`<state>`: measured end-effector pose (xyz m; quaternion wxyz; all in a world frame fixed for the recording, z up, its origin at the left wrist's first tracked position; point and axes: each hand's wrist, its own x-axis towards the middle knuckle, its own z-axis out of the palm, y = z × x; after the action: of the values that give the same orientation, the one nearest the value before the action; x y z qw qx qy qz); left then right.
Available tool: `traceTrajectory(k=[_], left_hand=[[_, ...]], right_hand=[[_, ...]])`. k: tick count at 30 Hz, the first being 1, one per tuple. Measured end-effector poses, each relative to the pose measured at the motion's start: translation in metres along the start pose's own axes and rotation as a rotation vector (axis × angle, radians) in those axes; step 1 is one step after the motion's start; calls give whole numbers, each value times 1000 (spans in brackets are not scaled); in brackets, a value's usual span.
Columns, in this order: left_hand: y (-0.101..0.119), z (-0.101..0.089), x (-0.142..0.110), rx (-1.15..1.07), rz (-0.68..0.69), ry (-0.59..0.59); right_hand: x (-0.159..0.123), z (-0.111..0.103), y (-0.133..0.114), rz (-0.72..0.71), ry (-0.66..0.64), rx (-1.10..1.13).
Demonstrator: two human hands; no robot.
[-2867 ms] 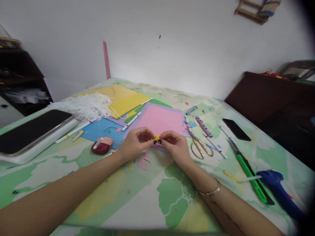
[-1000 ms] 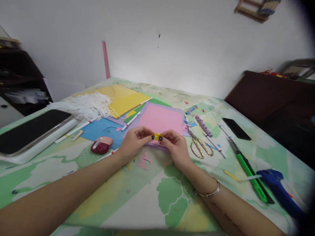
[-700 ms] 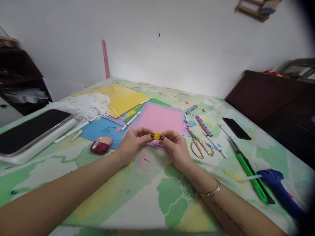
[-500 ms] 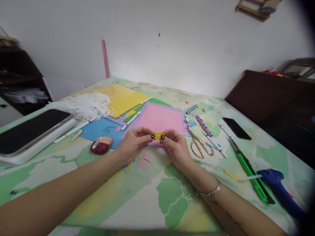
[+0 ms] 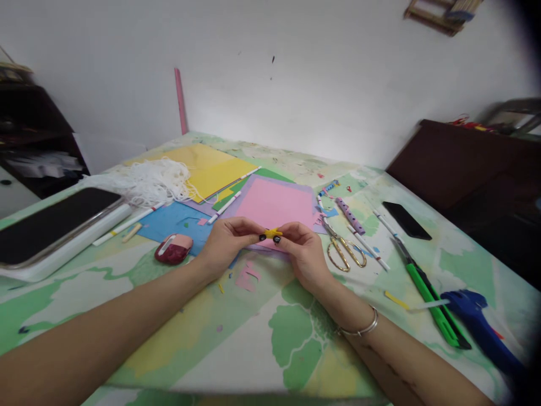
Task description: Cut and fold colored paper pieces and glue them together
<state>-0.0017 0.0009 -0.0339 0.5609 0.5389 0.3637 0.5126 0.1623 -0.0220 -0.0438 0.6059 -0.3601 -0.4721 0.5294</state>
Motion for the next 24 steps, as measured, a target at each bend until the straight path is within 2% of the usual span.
traceTrajectory(k=[6, 24], left_hand=[[2, -3, 0, 92, 39, -8], [-5, -6, 1, -63, 44, -11]], right_hand=[[1, 0, -2, -10, -12, -34], [1, -1, -4, -78, -48, -92]])
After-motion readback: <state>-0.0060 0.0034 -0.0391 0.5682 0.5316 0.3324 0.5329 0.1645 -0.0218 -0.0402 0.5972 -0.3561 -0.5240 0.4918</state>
